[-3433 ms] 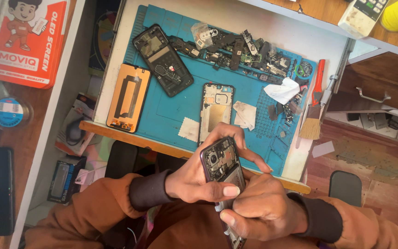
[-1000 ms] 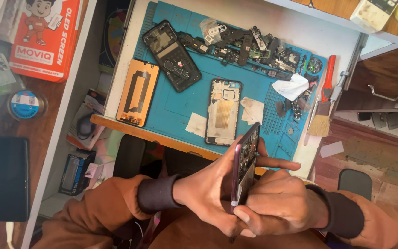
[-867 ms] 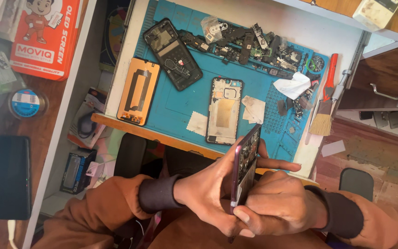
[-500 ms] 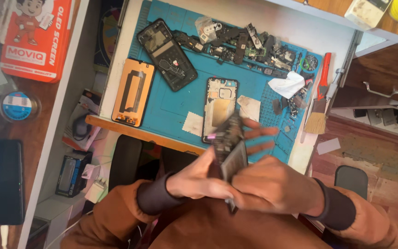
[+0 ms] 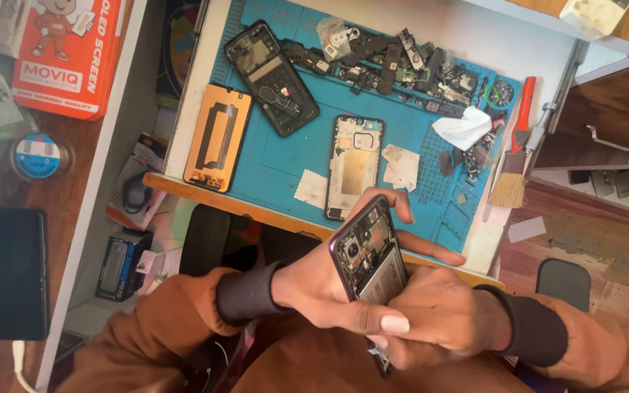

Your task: The person disassembles a smartphone by removing the battery, peeling off adhesive tape, and detaching the motherboard. They use a metal spudger to pry components and place the removed parts on the workbench.

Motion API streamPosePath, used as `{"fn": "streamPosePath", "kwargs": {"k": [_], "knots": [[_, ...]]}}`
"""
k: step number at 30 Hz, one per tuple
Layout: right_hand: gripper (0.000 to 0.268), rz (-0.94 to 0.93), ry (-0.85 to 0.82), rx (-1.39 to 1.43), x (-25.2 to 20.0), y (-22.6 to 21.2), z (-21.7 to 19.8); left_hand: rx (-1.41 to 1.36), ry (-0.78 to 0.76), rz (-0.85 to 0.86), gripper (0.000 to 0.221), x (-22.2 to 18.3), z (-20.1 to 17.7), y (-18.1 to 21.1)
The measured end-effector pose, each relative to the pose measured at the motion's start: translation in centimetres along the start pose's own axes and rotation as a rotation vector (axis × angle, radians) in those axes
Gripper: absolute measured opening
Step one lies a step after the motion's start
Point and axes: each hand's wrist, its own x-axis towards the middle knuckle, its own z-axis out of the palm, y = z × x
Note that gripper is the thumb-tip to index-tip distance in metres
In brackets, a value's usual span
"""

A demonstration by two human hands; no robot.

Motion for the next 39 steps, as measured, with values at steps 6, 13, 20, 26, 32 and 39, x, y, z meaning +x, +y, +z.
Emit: {"fn": "streamPosePath", "kwargs": {"k": [6, 13, 20, 26, 32, 39], "knots": [[0.007, 0.021, 0.016, 0.050, 0.4, -0.7, -0.2, 0.200, -0.003, 0.016, 0.076, -0.7, -0.4, -0.5], [0.014, 0.035, 0.051, 0.045, 0.8, -1.0, 0.6, 0.090, -0.014, 0.041, 0.076, -0.6, -0.3, -0.8], [0.014, 0.065, 0.042, 0.072, -0.9, -1.2, 0.5, -0.424, 0.102, -0.241, 0.082, -1.2, -0.2, 2.1], [0.014, 0.193, 0.053, 0.074, -3.7, -1.6, -2.0, -0.036, 0.098, -0.194, 0.069, -2.4, 0.5, 5.0], [0.025, 0.412, 0.099, -0.130, -4.4, 4.2, -3.6, 0.254, 0.259, 0.081, 0.058, -0.7, -2.4, 3.4], [0.011, 0.564, 0.108, -0.409, -5.3, 4.4, -5.4, 0.049, 0.342, 0.040, 0.052, -2.2, -4.7, 1.8]]}}
